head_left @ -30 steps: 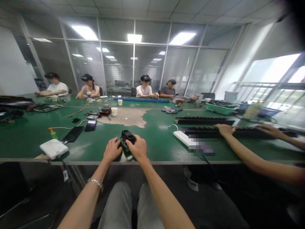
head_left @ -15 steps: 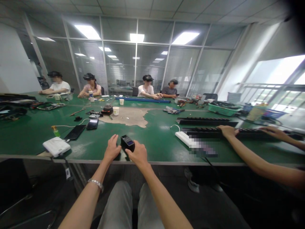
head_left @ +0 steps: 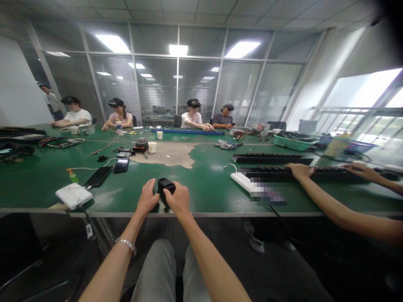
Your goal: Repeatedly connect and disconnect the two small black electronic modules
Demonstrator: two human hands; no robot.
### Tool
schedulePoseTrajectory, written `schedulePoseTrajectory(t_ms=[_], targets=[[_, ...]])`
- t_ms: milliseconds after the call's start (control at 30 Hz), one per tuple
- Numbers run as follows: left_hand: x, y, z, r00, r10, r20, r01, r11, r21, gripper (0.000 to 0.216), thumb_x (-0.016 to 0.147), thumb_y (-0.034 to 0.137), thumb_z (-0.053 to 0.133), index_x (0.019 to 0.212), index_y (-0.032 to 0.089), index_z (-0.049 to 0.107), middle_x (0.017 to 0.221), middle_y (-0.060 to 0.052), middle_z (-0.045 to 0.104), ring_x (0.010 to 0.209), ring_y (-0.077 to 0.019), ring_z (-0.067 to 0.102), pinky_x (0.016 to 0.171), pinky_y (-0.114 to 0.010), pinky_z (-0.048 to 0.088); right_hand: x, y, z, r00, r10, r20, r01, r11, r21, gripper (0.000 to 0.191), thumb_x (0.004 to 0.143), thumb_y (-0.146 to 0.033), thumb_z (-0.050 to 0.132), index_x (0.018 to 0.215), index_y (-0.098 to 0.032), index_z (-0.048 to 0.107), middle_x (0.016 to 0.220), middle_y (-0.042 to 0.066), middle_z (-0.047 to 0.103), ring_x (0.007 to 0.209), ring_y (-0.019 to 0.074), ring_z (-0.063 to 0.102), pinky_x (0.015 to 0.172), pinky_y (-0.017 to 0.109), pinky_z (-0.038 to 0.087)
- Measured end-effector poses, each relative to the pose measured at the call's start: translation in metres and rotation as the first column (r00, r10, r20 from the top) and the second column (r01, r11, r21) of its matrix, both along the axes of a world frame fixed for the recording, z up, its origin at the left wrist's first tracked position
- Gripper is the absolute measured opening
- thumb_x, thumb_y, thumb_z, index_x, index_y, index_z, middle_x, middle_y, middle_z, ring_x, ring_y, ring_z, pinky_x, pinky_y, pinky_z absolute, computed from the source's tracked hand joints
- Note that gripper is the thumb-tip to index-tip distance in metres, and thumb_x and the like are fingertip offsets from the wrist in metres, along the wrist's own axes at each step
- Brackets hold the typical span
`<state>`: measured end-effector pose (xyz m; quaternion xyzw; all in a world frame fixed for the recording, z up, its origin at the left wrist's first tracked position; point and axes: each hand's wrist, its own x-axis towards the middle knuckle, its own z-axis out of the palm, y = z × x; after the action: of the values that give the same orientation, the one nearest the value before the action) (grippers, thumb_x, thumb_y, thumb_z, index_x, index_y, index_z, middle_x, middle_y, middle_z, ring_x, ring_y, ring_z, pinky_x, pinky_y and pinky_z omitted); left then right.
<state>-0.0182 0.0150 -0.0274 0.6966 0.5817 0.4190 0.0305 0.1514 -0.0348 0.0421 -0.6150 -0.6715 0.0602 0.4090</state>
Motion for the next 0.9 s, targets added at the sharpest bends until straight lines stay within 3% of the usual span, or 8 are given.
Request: schedulePoseTrajectory(t_ms=[233, 333, 433, 533, 667, 767, 900], targets=[[0.003, -0.003, 0.002, 0.997, 0.075, -0.021, -0.075, 0.997, 0.002, 0.058, 0.069, 0.016, 0.052, 0.127, 0.013, 0.056, 0.140, -0.014, 0.048, 0.133, -0.0289, 0.041, 0.114, -0.046, 0.034, 0.015, 0.019, 0.021, 0.933, 0.033, -0.358, -0.020, 0.999, 0.042, 0.041, 0.082, -0.047, 0.061, 0.111, -0.018, 0.065, 0.100, 0.008, 0.072, 0.091, 0.0204, 0.066, 0.081, 0.027, 0.047], [0.005, -0.005, 0.004, 0.990, 0.137, -0.045, -0.137, 0.991, 0.013, 0.048, 0.069, 0.018, 0.054, 0.116, 0.015, 0.064, 0.139, -0.013, 0.049, 0.131, -0.0313, 0.042, 0.112, -0.048, 0.035, 0.034, 0.023, 0.020, 0.933, -0.030, -0.360, 0.050, 0.998, 0.046, 0.043, 0.082, -0.046, 0.062, 0.114, -0.018, 0.064, 0.100, 0.008, 0.072, 0.092, 0.0213, 0.066, 0.082, 0.028, 0.046], [0.006, -0.007, 0.009, 0.991, 0.126, -0.049, -0.127, 0.992, -0.021, 0.050, 0.070, 0.022, 0.056, 0.120, 0.015, 0.062, 0.140, -0.013, 0.048, 0.132, -0.0312, 0.042, 0.113, -0.048, 0.033, 0.050, 0.024, 0.009, 0.954, -0.116, -0.277, 0.129, 0.991, 0.029, 0.045, 0.081, -0.044, 0.062, 0.117, -0.017, 0.063, 0.103, 0.011, 0.070, 0.096, 0.0232, 0.064, 0.084, 0.030, 0.045], [0.006, -0.011, 0.016, 0.999, 0.016, -0.036, -0.020, 0.991, -0.129, 0.067, 0.071, 0.027, 0.058, 0.136, 0.015, 0.048, 0.144, -0.013, 0.046, 0.134, -0.0308, 0.040, 0.114, -0.050, 0.027, 0.058, 0.022, -0.004, 0.970, -0.162, -0.183, 0.163, 0.987, -0.008, 0.046, 0.082, -0.044, 0.061, 0.120, -0.016, 0.062, 0.102, 0.013, 0.069, 0.098, 0.0248, 0.063, 0.084, 0.031, 0.043], [0.004, -0.020, 0.025, 0.986, -0.145, 0.082, 0.158, 0.967, -0.197, 0.093, 0.077, 0.040, 0.059, 0.152, 0.015, 0.011, 0.148, -0.016, 0.041, 0.136, -0.0295, 0.038, 0.111, -0.048, 0.030, 0.059, 0.017, -0.018, 0.982, -0.181, -0.046, 0.180, 0.983, -0.028, 0.046, 0.084, -0.042, 0.061, 0.121, -0.015, 0.060, 0.099, 0.014, 0.069, 0.099, 0.0268, 0.061, 0.085, 0.032, 0.041], [0.009, -0.027, 0.028, 0.992, -0.121, 0.031, 0.124, 0.976, -0.177, 0.118, 0.070, 0.057, 0.066, 0.152, 0.012, -0.006, 0.148, -0.021, 0.037, 0.136, -0.0340, 0.036, 0.110, -0.050, 0.028, 0.059, 0.014, -0.024, 0.985, -0.173, 0.026, 0.174, 0.985, -0.019, 0.051, 0.081, -0.040, 0.064, 0.124, -0.013, 0.057, 0.104, 0.014, 0.068, 0.102, 0.0278, 0.059, 0.089, 0.033, 0.039], [0.022, -0.032, 0.029, 0.984, -0.027, -0.175, 0.000, 0.988, -0.154, 0.139, 0.053, 0.068, 0.073, 0.151, 0.009, -0.005, 0.142, -0.025, 0.041, 0.133, -0.0412, 0.037, 0.111, -0.057, 0.017, 0.059, 0.015, -0.027, 0.984, -0.169, 0.059, 0.169, 0.986, -0.005, 0.062, 0.079, -0.043, 0.066, 0.130, -0.010, 0.052, 0.114, 0.017, 0.064, 0.107, 0.0293, 0.057, 0.092, 0.034, 0.038]])
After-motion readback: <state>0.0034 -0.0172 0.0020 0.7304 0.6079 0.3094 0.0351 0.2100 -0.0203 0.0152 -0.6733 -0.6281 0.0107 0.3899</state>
